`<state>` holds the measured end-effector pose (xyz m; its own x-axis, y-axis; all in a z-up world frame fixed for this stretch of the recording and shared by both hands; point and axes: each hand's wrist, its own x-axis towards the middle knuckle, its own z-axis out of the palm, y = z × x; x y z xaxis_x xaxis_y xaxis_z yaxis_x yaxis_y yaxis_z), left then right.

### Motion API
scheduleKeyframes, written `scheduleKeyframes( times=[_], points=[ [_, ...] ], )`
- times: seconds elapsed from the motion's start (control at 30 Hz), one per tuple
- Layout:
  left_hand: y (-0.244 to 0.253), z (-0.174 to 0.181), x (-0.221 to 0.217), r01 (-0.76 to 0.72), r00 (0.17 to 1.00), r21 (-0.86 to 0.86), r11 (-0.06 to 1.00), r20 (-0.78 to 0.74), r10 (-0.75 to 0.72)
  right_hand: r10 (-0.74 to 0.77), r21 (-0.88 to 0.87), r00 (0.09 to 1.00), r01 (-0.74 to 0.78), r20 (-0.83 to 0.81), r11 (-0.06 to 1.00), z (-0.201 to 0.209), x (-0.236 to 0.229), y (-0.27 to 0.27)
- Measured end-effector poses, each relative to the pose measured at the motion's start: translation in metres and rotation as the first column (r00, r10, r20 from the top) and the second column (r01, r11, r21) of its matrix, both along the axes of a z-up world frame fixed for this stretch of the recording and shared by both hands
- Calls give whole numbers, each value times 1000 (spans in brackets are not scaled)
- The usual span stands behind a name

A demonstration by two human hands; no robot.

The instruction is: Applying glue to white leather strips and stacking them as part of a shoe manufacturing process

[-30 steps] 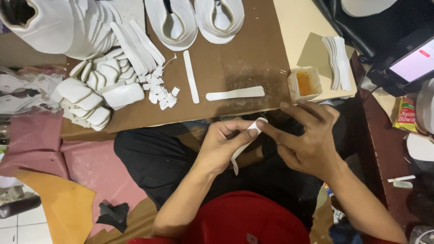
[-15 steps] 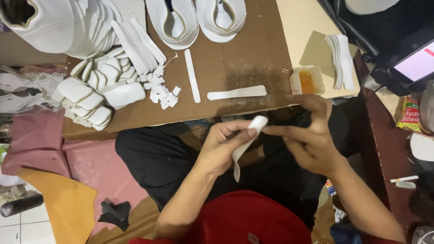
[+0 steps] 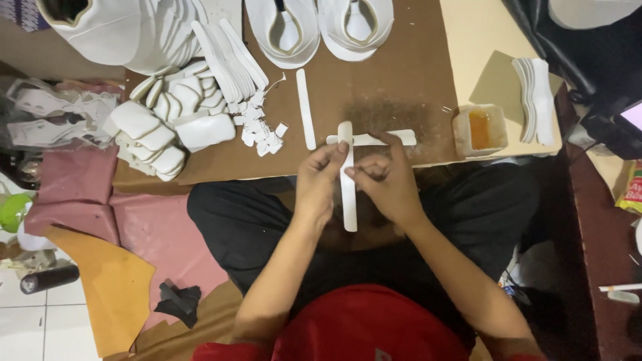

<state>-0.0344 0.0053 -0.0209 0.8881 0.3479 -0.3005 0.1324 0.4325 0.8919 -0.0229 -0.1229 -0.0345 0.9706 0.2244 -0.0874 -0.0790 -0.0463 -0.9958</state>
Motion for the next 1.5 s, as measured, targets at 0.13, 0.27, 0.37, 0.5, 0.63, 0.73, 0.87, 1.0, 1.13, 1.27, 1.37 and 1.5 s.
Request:
scheduleKeyframes(
  times=[0.13, 0.27, 0.37, 0.5, 0.63, 0.73, 0.87, 1.0, 1.13, 1.27, 1.37, 1.5],
  points=[
    [38, -26, 14, 191, 981, 182, 965, -21, -191, 13, -60, 1000, -14, -21, 998, 17, 25, 10],
    [85, -38, 31, 168, 985, 362, 917, -89, -145, 155, -372, 988, -140, 11, 918, 25, 43, 8],
    [122, -37, 40, 108, 992, 416, 903, -101, -72, 353, -774, 928, -136, 120, 619, -4, 68, -7],
    [143, -46, 57, 155, 981, 381, 912, -170, -95, 582, -929, 801, -98, 139, 357, -67, 99, -39],
    [131, -64, 98, 178, 976, 357, 917, -185, -117, 586, -925, 778, -17, 226, 380, -78, 101, -47],
    [127, -85, 133, 191, 972, 405, 894, -204, -115, 546, -871, 761, 51, 350, 488, -79, 94, -50],
    [116, -78, 152, 211, 968, 443, 871, -218, -124, 578, -835, 639, 199, 508, 514, -102, 96, -58],
    [110, -70, 153, 232, 955, 471, 851, -276, -107, 603, -852, 608, 300, 517, 428, -99, 91, -60],
    [107, -103, 167, 238, 953, 470, 850, -280, -112, 603, -830, 589, 248, 538, 499, -99, 93, -76],
    [110, -143, 184, 231, 961, 571, 788, -258, -95, 586, -843, 644, 186, 493, 505, -95, 89, -81],
    [114, -171, 197, 221, 967, 720, 658, -248, -53, 576, -860, 681, 162, 452, 483, -91, 88, -79],
    [101, -131, 181, 169, 979, 866, 471, -202, 22, 590, -867, 683, 130, 430, 481, -93, 89, -83]
  ],
)
